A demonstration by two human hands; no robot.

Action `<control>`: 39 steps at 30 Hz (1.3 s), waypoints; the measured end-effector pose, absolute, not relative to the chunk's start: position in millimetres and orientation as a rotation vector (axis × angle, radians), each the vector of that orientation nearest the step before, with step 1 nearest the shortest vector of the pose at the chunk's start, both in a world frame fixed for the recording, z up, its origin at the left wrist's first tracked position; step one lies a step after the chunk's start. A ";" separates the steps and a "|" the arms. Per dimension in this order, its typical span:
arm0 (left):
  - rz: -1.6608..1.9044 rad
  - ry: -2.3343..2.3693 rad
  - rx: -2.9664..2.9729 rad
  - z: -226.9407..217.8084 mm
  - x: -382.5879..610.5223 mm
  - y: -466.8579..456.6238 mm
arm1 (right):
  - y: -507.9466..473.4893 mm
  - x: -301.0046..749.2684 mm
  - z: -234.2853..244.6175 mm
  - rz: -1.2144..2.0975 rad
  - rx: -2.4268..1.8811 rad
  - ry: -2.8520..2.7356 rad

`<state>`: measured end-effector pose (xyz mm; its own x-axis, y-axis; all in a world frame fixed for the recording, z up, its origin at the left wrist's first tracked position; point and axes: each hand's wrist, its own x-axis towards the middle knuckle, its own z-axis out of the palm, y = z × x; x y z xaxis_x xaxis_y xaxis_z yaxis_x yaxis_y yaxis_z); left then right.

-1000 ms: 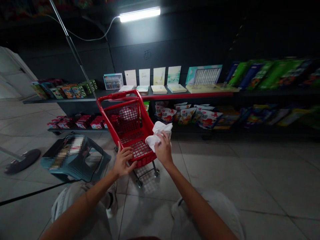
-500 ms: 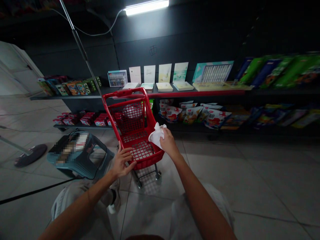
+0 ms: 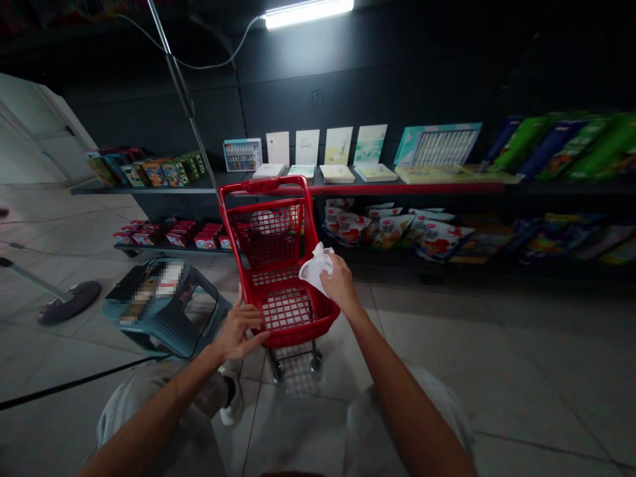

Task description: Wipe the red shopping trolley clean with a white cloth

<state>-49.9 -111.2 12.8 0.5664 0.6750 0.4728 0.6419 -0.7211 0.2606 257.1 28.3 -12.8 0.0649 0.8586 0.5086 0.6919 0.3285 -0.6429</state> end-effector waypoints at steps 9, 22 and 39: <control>0.892 1.230 2.689 15.1 -35.6 -112.6 | 21.8 261.7 -11.5 0.205 -1.457 -1.686; 0.841 1.188 2.809 14.7 -14.9 -105.0 | -4.1 290.0 -14.2 0.145 -1.505 -1.683; 0.811 1.202 2.892 5.4 4.9 -73.0 | -26.3 319.0 -14.2 0.161 -1.444 -1.619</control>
